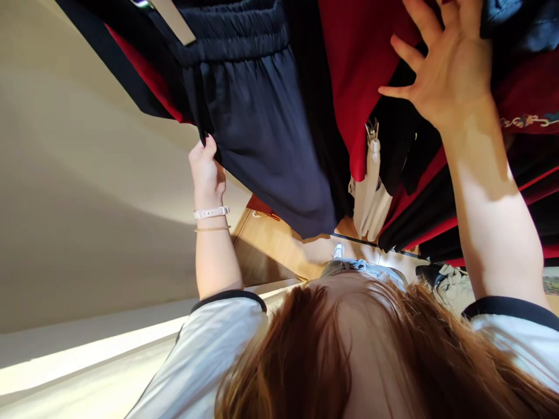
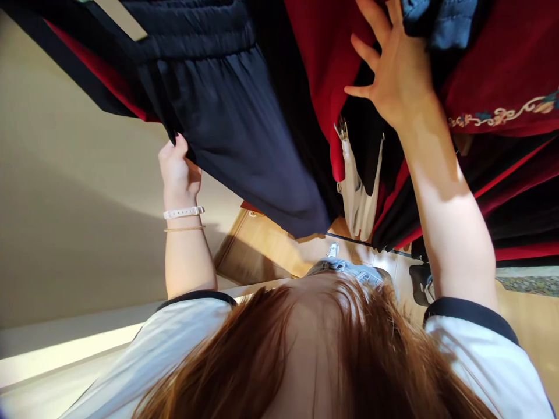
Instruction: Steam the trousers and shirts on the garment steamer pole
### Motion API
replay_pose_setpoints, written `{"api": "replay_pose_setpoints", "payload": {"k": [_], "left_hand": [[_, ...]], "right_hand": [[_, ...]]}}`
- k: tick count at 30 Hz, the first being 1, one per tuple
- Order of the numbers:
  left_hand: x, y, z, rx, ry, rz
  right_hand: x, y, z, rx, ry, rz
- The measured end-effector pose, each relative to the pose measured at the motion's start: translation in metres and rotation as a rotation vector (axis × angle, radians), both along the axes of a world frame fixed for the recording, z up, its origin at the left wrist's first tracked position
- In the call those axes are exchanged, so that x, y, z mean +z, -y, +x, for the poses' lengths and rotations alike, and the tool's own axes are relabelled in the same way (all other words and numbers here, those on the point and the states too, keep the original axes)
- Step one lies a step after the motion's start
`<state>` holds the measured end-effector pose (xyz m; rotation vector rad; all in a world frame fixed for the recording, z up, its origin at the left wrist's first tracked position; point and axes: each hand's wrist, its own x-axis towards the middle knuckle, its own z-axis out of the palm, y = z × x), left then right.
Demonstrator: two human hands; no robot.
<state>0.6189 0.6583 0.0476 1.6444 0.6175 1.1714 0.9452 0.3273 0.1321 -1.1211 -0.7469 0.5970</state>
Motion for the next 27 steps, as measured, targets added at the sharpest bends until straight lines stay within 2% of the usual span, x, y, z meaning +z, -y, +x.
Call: {"api": "replay_pose_setpoints", "payload": {"k": [5, 13, 21, 24, 27], "left_hand": [[-0.002, -0.014, -0.001, -0.050, -0.020, 0.032], [-0.009, -0.033, -0.006, 0.076, -0.072, 0.090], [-0.009, -0.048, -0.009, 0.158, -0.091, 0.083], [-0.010, -0.050, -0.003, 0.168, -0.059, 0.097], [-0.007, -0.040, 0.004, 0.193, 0.012, 0.105]], "right_hand": [[0.000, 0.002, 0.002, -0.036, 0.000, 0.005], [-0.002, 0.003, 0.006, -0.049, 0.011, -0.020], [-0.004, 0.004, 0.011, -0.057, 0.007, -0.010], [-0.009, 0.003, 0.017, -0.047, -0.010, 0.013], [-0.008, 0.006, 0.018, -0.039, 0.013, 0.039]]}}
